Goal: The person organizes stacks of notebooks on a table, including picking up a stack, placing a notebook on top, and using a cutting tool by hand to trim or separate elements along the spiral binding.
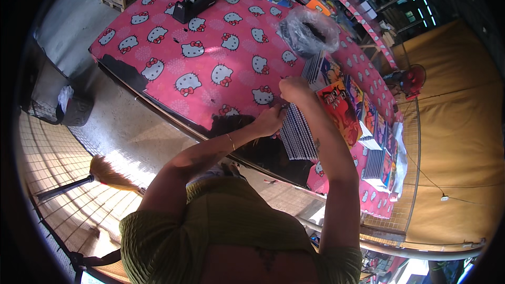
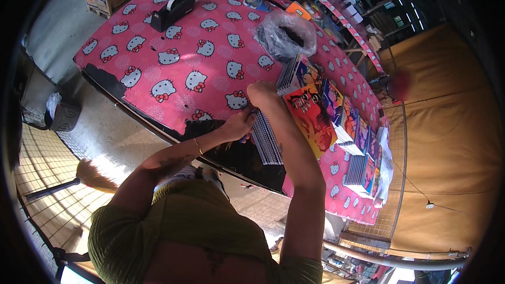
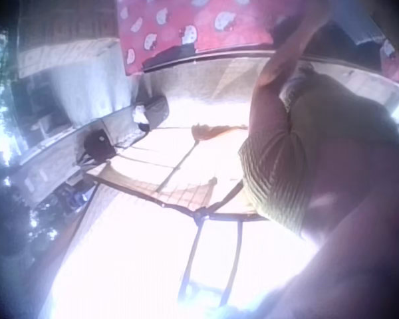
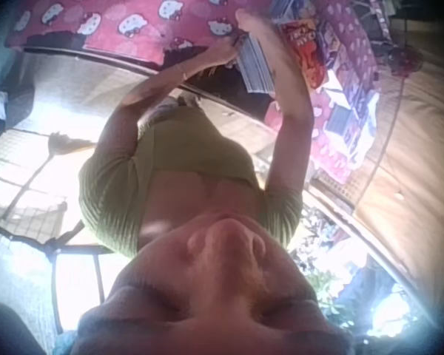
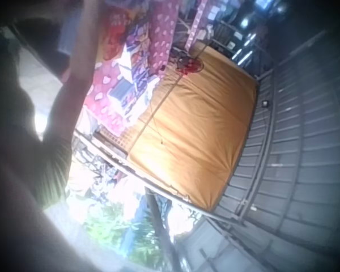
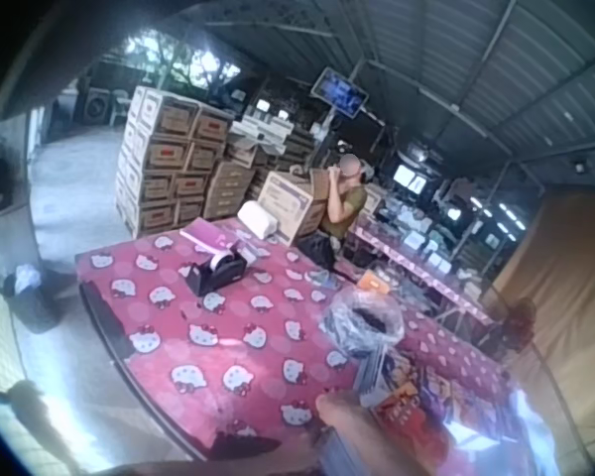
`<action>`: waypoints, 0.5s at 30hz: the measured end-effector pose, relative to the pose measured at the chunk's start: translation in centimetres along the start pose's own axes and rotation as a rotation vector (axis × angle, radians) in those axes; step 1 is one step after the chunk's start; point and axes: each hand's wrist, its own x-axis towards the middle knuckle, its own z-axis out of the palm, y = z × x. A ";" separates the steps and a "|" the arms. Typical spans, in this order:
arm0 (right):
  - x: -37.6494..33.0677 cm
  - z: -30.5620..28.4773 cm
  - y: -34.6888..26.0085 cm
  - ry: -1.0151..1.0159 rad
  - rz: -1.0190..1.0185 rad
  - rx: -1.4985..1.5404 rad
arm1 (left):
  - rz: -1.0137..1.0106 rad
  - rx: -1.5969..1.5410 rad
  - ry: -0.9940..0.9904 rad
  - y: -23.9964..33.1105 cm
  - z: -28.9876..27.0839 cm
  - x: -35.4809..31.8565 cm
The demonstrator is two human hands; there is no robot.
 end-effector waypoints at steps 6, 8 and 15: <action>-0.1 -0.3 -0.6 -0.032 0.085 0.101 | -0.013 -0.100 -0.076 0.4 -0.4 -2.1; -0.1 -0.3 -0.9 -0.023 0.050 0.069 | -0.031 -0.126 -0.089 -0.6 -0.3 -1.6; 0.4 0.8 -0.2 -0.054 -0.003 0.010 | -0.044 -0.063 -0.033 -0.5 -0.1 -0.2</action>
